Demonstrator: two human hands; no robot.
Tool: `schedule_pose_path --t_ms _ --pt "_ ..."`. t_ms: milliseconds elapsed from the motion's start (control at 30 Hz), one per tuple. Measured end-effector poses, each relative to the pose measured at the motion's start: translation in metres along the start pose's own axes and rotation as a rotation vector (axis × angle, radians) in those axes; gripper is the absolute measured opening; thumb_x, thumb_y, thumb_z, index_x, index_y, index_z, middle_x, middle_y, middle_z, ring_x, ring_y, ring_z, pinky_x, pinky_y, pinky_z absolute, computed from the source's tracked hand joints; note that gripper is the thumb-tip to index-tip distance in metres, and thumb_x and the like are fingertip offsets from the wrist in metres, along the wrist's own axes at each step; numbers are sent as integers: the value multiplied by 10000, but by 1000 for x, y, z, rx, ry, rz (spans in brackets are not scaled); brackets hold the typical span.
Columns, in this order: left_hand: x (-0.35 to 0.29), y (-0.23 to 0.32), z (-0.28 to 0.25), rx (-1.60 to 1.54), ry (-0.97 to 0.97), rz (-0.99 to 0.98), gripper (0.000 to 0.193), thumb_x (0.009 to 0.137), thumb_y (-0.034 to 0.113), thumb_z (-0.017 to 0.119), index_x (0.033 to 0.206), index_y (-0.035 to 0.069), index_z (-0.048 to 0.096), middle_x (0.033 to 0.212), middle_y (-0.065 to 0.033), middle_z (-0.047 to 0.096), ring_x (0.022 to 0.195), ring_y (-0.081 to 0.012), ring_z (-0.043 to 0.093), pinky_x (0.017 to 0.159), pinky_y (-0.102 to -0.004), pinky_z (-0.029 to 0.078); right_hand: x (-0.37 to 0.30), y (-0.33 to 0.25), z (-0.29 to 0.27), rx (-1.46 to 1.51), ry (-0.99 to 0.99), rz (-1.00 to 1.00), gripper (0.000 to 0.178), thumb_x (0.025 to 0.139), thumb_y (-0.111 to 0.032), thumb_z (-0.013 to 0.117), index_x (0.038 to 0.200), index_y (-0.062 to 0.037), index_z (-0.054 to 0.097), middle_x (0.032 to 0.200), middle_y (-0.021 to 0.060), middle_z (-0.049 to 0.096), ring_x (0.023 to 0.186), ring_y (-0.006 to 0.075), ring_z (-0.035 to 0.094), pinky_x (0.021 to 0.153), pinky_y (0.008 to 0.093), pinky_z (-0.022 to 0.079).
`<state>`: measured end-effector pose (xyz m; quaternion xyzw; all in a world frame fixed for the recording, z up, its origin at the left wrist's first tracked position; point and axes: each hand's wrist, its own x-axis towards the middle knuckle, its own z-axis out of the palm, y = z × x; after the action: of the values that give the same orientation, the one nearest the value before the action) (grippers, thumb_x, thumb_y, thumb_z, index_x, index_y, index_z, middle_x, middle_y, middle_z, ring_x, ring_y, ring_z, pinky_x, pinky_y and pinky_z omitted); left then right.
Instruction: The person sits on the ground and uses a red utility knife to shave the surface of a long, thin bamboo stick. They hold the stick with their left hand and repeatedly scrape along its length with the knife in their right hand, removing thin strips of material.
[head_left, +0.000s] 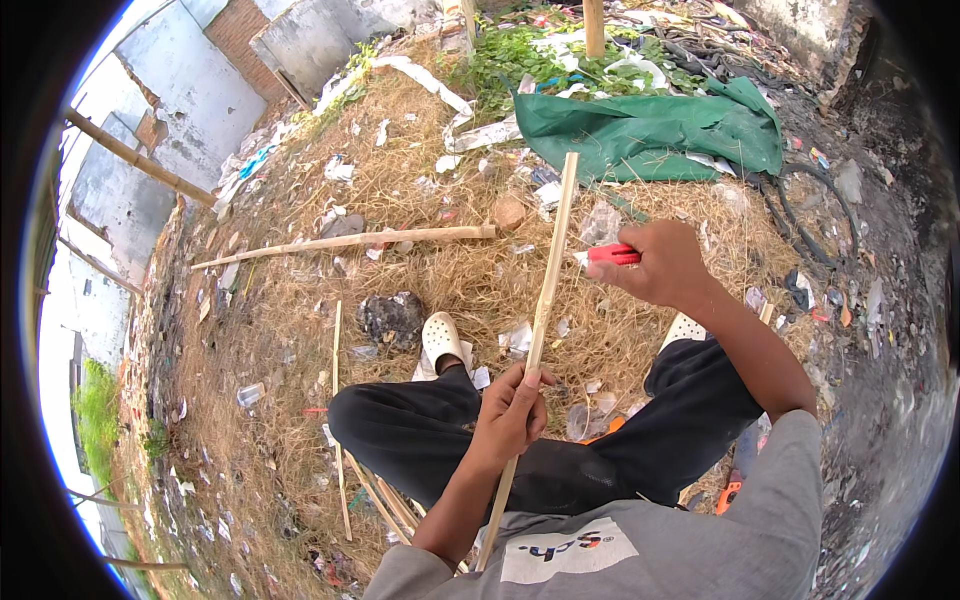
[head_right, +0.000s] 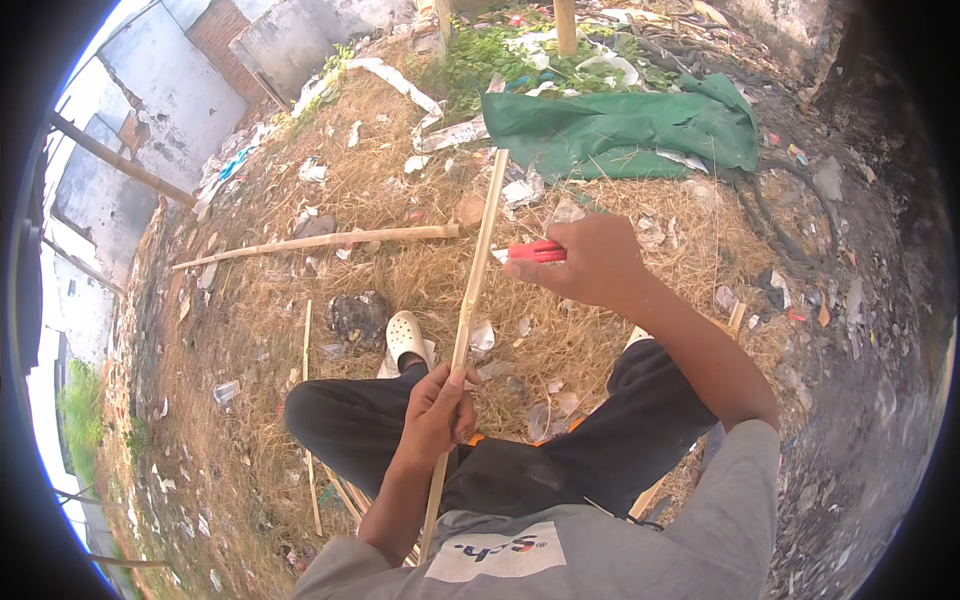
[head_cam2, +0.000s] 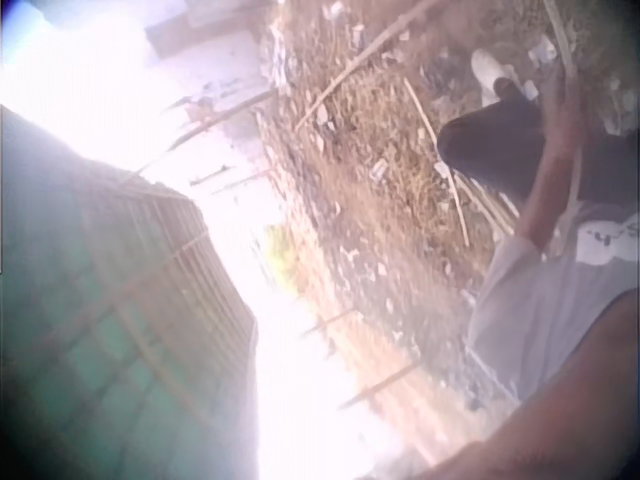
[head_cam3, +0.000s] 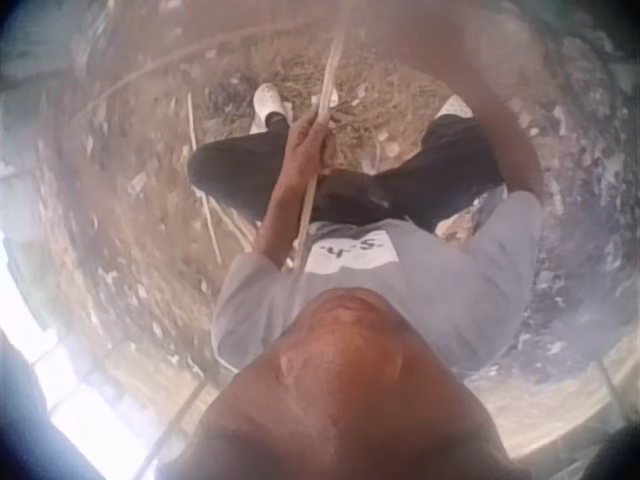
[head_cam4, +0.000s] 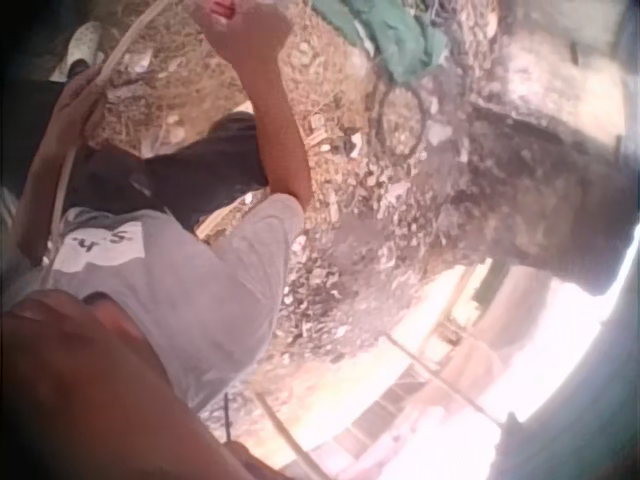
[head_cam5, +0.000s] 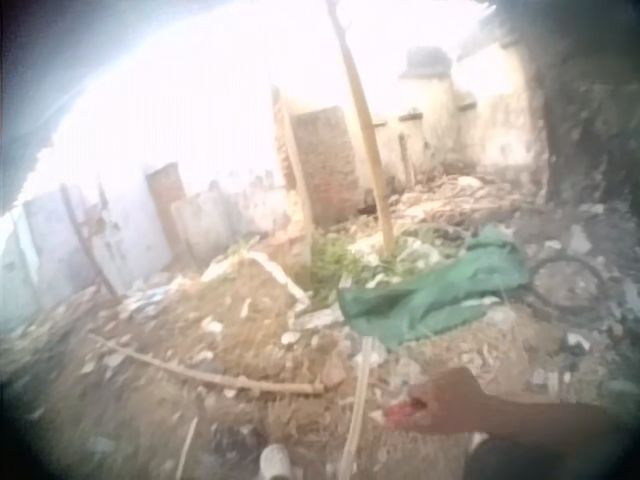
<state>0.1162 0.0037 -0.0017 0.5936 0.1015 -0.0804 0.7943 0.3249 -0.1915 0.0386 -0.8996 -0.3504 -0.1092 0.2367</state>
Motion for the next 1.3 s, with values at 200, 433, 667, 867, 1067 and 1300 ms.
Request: schedule_pose_path --t_ms 200,433,667,867,1067,1300 --pt "5 9 19 74 29 20 339 1063 292 418 1178 4 556 518 32 444 406 -26 369 400 -186 291 -11 -22 15 -19 -87 -124 683 713 -749 654 539 -94 571 445 91 467 432 308 536 449 409 410" --pt "-6 11 34 240 87 139 359 1063 252 422 1261 -20 546 547 64 401 477 -2 348 454 -185 269 6 2 13 -103 88 -154 691 703 -750 659 505 -94 565 431 84 457 405 289 516 416 402 389" --pt "-13 11 31 253 132 117 327 1060 215 427 1255 -16 552 573 78 395 504 5 337 469 -189 259 -3 -18 16 -72 82 -216 709 700 -763 645 495 -91 553 426 87 453 404 291 514 412 398 383" --pt "-23 12 37 272 117 86 322 1055 218 446 1257 -8 553 584 80 384 521 -4 333 482 -200 266 12 6 13 -134 84 -163 706 725 -757 630 521 -83 566 452 105 477 434 290 532 431 407 394" --pt "-56 -4 39 205 -23 -10 325 1051 232 463 1245 -6 567 578 71 412 507 -15 358 473 -198 271 40 79 -11 -174 209 346 724 827 -757 514 607 -81 654 506 121 552 512 307 599 502 406 455" --pt "-33 0 24 127 115 35 410 1028 223 519 1350 -31 523 581 36 479 506 -23 414 462 -195 280 3 14 -12 -5 117 73 708 757 -773 588 596 -86 641 477 104 525 457 296 562 472 402 434"
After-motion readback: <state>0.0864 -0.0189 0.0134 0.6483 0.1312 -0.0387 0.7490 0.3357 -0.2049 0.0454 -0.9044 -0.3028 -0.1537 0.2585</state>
